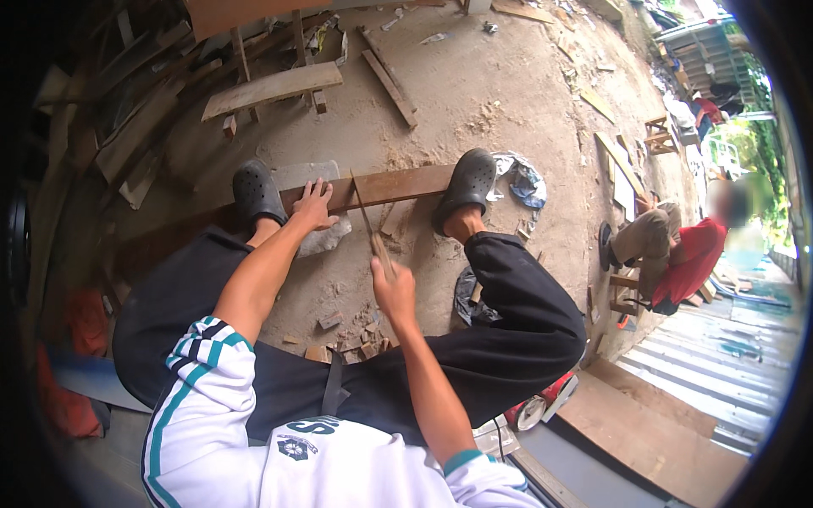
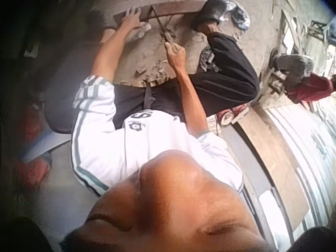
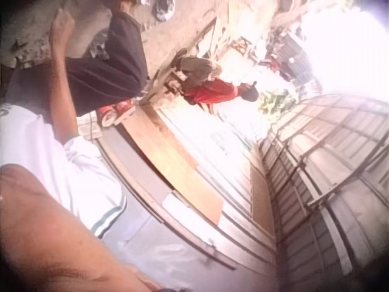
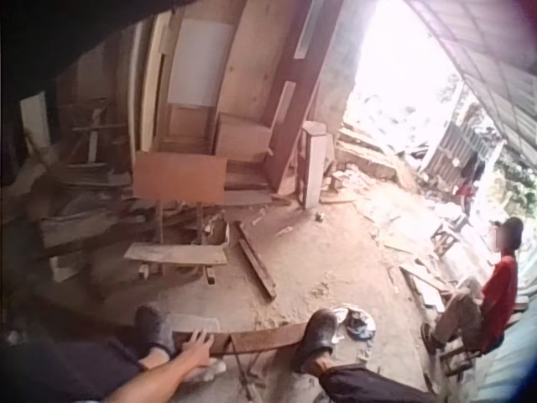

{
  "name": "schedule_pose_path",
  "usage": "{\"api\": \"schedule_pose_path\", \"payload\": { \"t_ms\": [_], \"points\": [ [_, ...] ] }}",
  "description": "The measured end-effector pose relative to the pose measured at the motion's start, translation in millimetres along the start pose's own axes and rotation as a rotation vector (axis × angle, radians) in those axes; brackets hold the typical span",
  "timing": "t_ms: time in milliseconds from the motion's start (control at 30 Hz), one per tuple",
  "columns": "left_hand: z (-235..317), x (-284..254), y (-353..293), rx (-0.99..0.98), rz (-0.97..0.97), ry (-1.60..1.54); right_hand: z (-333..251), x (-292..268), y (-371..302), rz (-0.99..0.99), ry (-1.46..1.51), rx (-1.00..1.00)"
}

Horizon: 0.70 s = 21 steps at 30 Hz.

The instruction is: The person sits on the floor and uses a hand saw to cut a wooden plank that is propped on a stone. The person holds the plank with one hand and saws with the other, producing sawdust as the cut progresses.

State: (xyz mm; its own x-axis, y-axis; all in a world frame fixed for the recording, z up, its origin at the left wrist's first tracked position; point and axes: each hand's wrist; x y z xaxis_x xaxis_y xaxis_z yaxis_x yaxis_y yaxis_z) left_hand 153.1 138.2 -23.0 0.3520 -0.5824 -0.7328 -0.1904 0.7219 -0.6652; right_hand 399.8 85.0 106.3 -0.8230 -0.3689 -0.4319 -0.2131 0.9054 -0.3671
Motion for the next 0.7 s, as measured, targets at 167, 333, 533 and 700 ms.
{"api": "schedule_pose_path", "payload": {
  "t_ms": [167,333,533,700],
  "points": [
    [-15.0,10.2,1.0,-0.032,-0.026,0.007,-12.6,7.3,-23.2,-0.041,0.031,-0.031],
    [-11.9,4.7,6.3,-0.031,-0.035,0.023,-4.8,-1.0,-41.8,-0.014,0.057,-0.036],
    [-4.9,4.6,3.6,-0.021,-0.058,0.034,-0.4,15.9,-8.1,-0.003,0.03,-0.054],
    [-14.0,2.6,6.4,-0.035,-0.045,0.023,-6.2,-3.4,-68.6,0.03,0.062,-0.038]
  ]
}}
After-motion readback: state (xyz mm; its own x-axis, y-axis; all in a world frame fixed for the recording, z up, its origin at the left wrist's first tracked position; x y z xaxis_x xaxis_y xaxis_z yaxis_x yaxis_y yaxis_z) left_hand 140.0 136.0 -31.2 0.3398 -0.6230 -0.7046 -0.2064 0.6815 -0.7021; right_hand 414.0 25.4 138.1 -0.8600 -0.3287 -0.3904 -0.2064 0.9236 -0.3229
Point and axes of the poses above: each hand's wrist, its own y-axis towards the middle knuckle, its own x-axis out of the palm, z = x × y, and after that the axes turned 6 degrees about y, right-handed
